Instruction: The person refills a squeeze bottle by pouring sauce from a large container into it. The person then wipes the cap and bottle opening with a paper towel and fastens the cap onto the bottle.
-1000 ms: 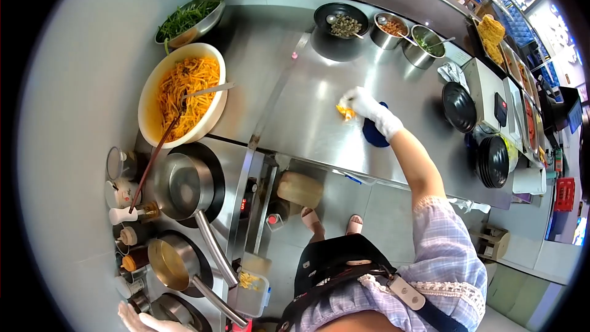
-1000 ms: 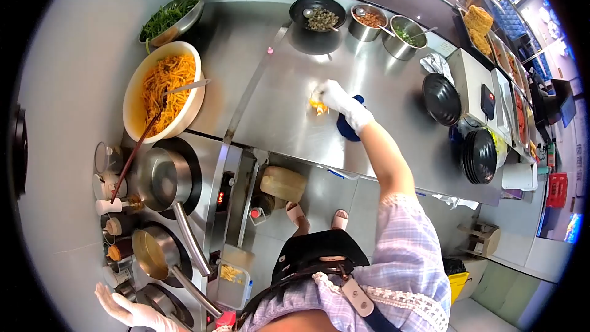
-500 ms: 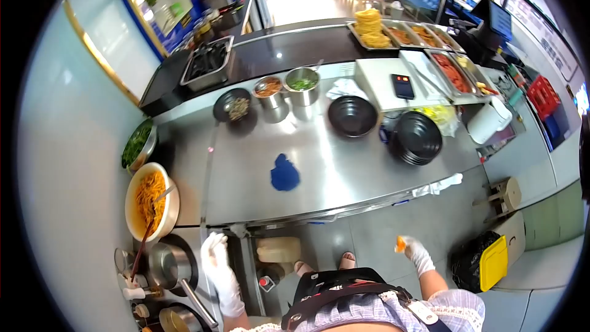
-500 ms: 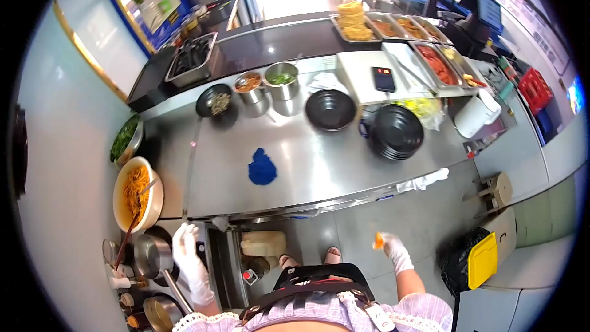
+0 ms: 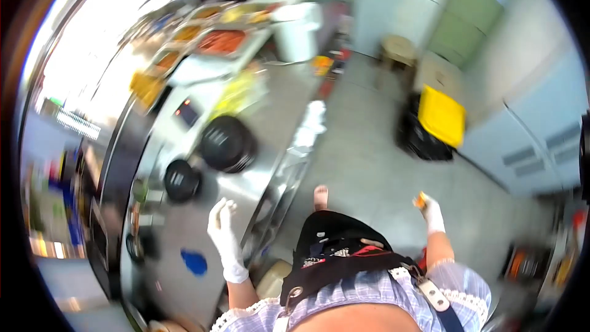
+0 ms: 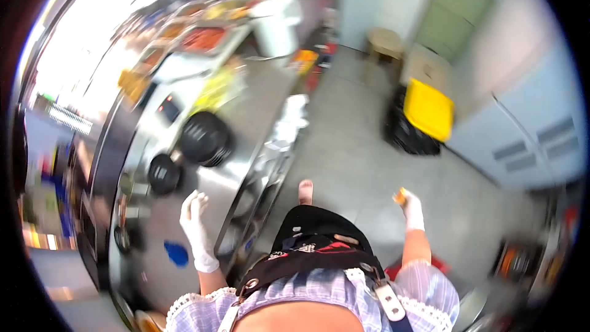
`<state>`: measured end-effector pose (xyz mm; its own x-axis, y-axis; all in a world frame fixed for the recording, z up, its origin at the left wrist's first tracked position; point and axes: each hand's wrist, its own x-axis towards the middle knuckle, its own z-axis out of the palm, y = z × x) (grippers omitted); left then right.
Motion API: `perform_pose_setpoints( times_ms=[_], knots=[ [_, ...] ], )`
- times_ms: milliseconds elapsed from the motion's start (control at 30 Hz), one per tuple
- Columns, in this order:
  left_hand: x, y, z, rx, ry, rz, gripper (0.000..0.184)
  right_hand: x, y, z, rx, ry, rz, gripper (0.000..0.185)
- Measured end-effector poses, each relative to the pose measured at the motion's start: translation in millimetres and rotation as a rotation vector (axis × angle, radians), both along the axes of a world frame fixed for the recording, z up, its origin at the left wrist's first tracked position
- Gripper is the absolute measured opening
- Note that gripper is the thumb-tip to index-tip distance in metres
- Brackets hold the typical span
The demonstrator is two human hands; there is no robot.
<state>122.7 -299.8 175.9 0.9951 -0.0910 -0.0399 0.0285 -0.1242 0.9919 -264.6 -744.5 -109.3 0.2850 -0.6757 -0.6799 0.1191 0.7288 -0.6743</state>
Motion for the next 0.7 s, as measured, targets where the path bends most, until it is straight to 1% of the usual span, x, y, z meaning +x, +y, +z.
perform_pose_setpoints(
  times_ms=[33,67,133,167,200,233,267,300,333,367,400,433,467,533,567,633,700],
  knots=[
    [17,-20,-10,-0.031,0.035,-0.062,0.025,-5,-7,-26,-0.257,0.063,0.200,0.023],
    [34,-39,-22,-0.056,0.072,-0.106,0.026,7,-12,-24,-0.027,-0.108,-0.027,0.024],
    [66,-86,-43,-0.047,0.084,-0.199,0.027,33,-22,-4,-0.034,-0.030,-0.052,0.016],
    [76,-113,-46,-0.048,0.089,-0.241,0.027,40,-29,-1,-0.029,-0.021,-0.104,0.016],
    [81,-143,-42,-0.080,0.119,-0.280,0.027,42,-40,11,0.000,0.038,-0.150,0.016],
    [90,-170,-46,-0.089,0.141,-0.299,0.028,45,-49,10,0.030,0.087,-0.188,0.015],
    [98,-198,-49,-0.097,0.167,-0.311,0.028,46,-57,14,0.036,0.096,-0.216,0.015],
    [105,-225,-44,-0.060,0.216,-0.348,0.032,40,-62,13,0.050,0.136,-0.231,0.015],
    [116,-250,-49,-0.034,0.194,-0.408,0.032,34,-71,15,0.058,0.176,-0.237,0.016],
    [126,-274,-55,-0.044,0.228,-0.440,0.032,17,-82,3,0.056,0.185,-0.248,0.016],
    [135,-300,-59,-0.058,0.257,-0.474,0.033,-8,-93,-17,0.084,0.233,-0.211,0.017],
    [139,-324,-59,-0.069,0.265,-0.512,0.032,-21,-102,-27,0.116,0.281,-0.172,0.019],
    [142,-349,-55,-0.078,0.267,-0.574,0.030,-19,-106,-10,0.122,0.285,-0.179,0.019],
    [149,-391,-51,-0.070,0.268,-0.679,0.029,-22,-105,22,0.102,0.266,-0.398,0.022],
    [154,-410,-51,-0.098,0.267,-0.726,0.029,-30,-107,14,0.105,0.264,-0.414,0.022],
    [160,-441,-44,-0.092,0.250,-0.736,0.028,-44,-119,3,0.112,0.126,-0.607,0.024],
    [165,-468,-46,-0.103,0.234,-0.727,0.026,-49,-138,-10,0.146,0.150,-0.649,0.024]
  ],
)
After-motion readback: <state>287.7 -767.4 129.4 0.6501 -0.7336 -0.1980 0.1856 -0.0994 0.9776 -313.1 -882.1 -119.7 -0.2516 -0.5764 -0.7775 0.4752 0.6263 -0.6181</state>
